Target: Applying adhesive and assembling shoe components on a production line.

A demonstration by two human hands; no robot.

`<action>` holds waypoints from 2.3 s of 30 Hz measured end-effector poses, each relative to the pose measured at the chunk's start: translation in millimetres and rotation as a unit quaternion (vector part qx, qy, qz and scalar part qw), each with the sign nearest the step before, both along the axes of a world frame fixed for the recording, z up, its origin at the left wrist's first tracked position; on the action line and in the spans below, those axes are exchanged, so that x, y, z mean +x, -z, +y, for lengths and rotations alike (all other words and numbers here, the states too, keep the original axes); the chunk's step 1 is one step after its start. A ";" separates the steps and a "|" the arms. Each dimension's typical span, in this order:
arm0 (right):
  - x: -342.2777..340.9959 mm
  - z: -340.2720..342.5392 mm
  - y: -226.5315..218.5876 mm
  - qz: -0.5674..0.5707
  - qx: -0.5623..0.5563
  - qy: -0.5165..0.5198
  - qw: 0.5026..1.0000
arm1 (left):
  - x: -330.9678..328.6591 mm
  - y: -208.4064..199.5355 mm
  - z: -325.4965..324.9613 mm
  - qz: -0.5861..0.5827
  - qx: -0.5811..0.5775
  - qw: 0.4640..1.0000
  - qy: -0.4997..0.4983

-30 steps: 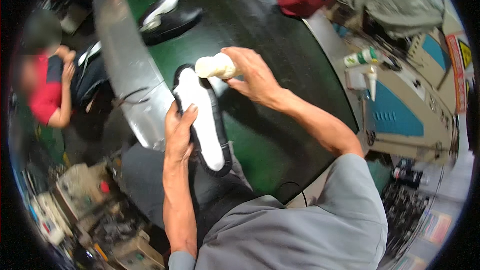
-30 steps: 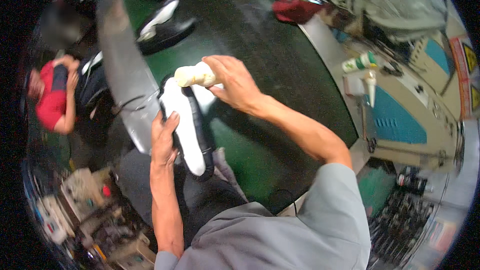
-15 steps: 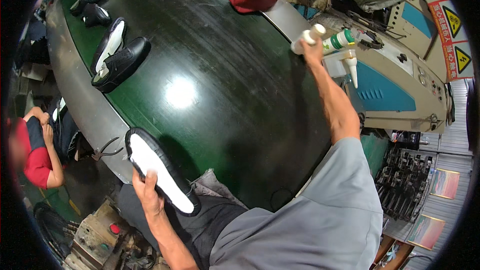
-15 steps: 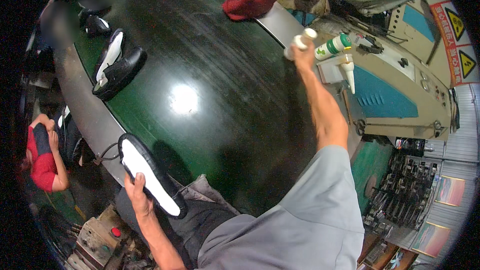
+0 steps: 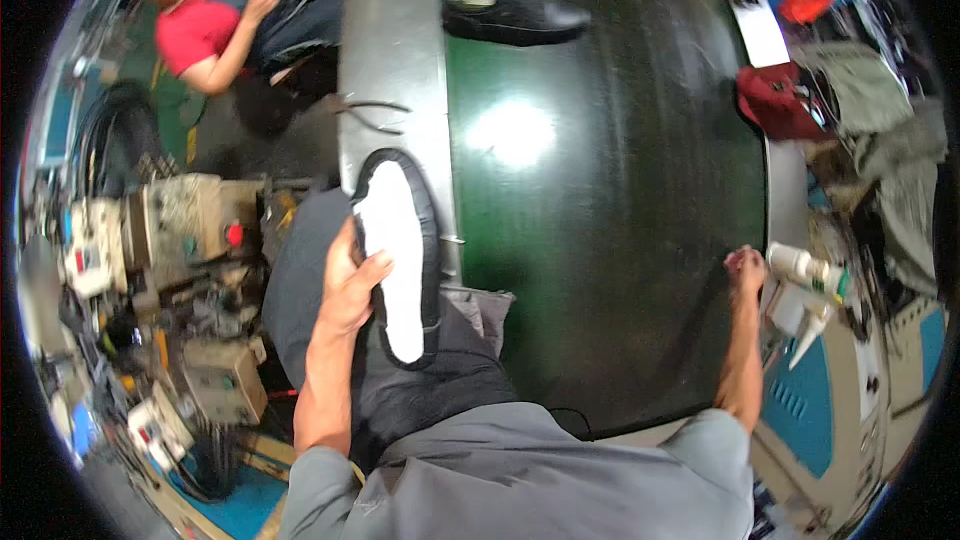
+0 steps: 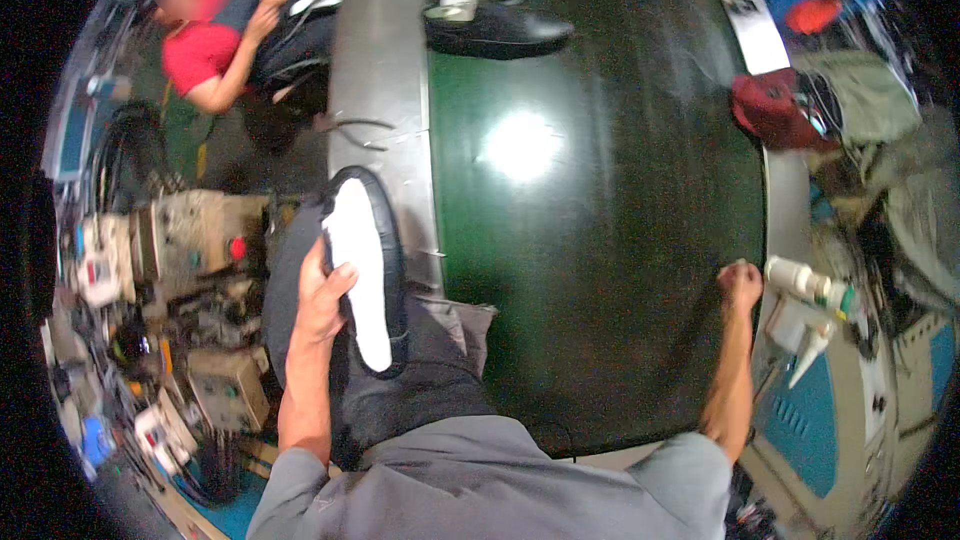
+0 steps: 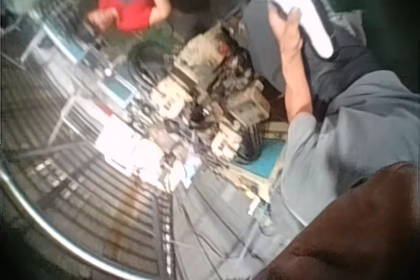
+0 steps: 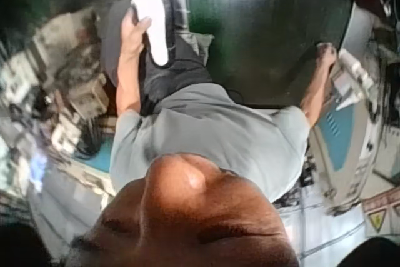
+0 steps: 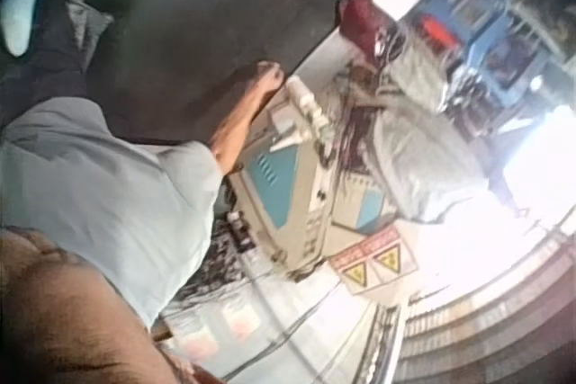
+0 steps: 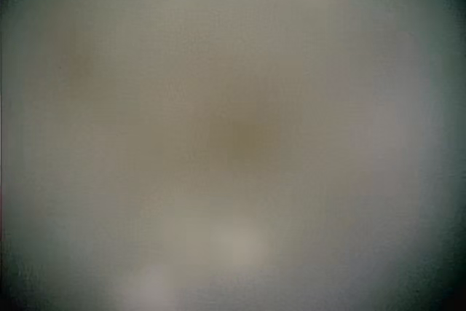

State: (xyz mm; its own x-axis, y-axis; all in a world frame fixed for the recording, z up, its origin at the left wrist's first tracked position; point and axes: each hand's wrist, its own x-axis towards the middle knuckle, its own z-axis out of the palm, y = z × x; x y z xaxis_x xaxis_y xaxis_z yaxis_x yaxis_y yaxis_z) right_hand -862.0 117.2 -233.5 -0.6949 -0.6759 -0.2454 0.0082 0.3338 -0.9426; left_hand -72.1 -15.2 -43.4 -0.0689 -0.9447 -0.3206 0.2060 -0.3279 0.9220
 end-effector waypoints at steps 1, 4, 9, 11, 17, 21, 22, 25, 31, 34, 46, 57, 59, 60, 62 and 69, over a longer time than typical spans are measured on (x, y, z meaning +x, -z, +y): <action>93.7 -25.1 11.7 0.007 0.029 0.009 1.000 | -3.8 -9.0 2.5 -0.007 0.006 1.000 0.010; 327.6 -104.9 -100.5 0.109 0.065 -0.292 0.948 | 7.2 -19.9 23.1 0.005 -0.022 0.999 -0.025; 561.5 -140.6 -242.2 0.305 -0.286 -0.569 0.708 | 38.5 -35.6 48.5 0.005 -0.048 0.998 -0.037; 609.8 -151.3 -268.2 0.329 -0.345 -0.592 0.650 | 53.9 -39.8 59.7 0.009 -0.054 0.997 -0.050; 705.6 -148.5 -289.8 0.400 -0.358 -0.668 0.516 | 97.1 -40.4 110.5 0.052 -0.101 0.988 -0.107; 744.1 -119.6 -292.1 0.386 -0.377 -0.712 0.449 | 126.2 -29.7 148.0 0.031 -0.134 0.981 -0.138; 753.8 -119.8 -289.1 0.402 -0.358 -0.710 0.454 | 128.3 -32.9 155.7 0.035 -0.131 0.978 -0.159; 779.7 -103.4 -288.9 0.412 -0.372 -0.724 0.409 | 144.7 -13.8 177.6 0.076 -0.101 0.974 -0.189; 819.1 -78.7 -287.5 0.372 -0.283 -0.815 0.343 | 163.7 0.2 213.4 0.115 -0.138 0.949 -0.261; 827.6 -87.4 -270.9 0.263 -0.413 -0.788 0.373 | 169.4 2.7 227.0 0.087 -0.116 0.945 -0.292; 848.6 -75.9 -230.0 -0.102 -0.045 -0.811 0.574 | 208.7 4.3 224.4 0.263 -0.024 0.917 -0.300; 828.7 -85.1 -226.5 -0.057 -0.025 -0.787 0.614 | 187.7 13.6 217.8 0.177 -0.019 0.938 -0.296; 822.6 -83.6 -221.6 0.071 -0.157 -0.781 0.600 | 188.3 29.0 224.6 0.224 -0.037 0.930 -0.290; 820.6 -81.5 -225.0 0.195 -0.283 -0.751 0.564 | 186.8 28.0 224.4 0.223 -0.036 0.929 -0.293; 817.3 -79.4 -234.6 0.228 -0.309 -0.759 0.525 | 184.6 27.1 221.7 0.274 -0.032 0.907 -0.318; 820.7 -64.6 -242.7 0.300 -0.341 -0.797 0.399 | 182.1 22.0 218.0 0.240 0.000 0.908 -0.344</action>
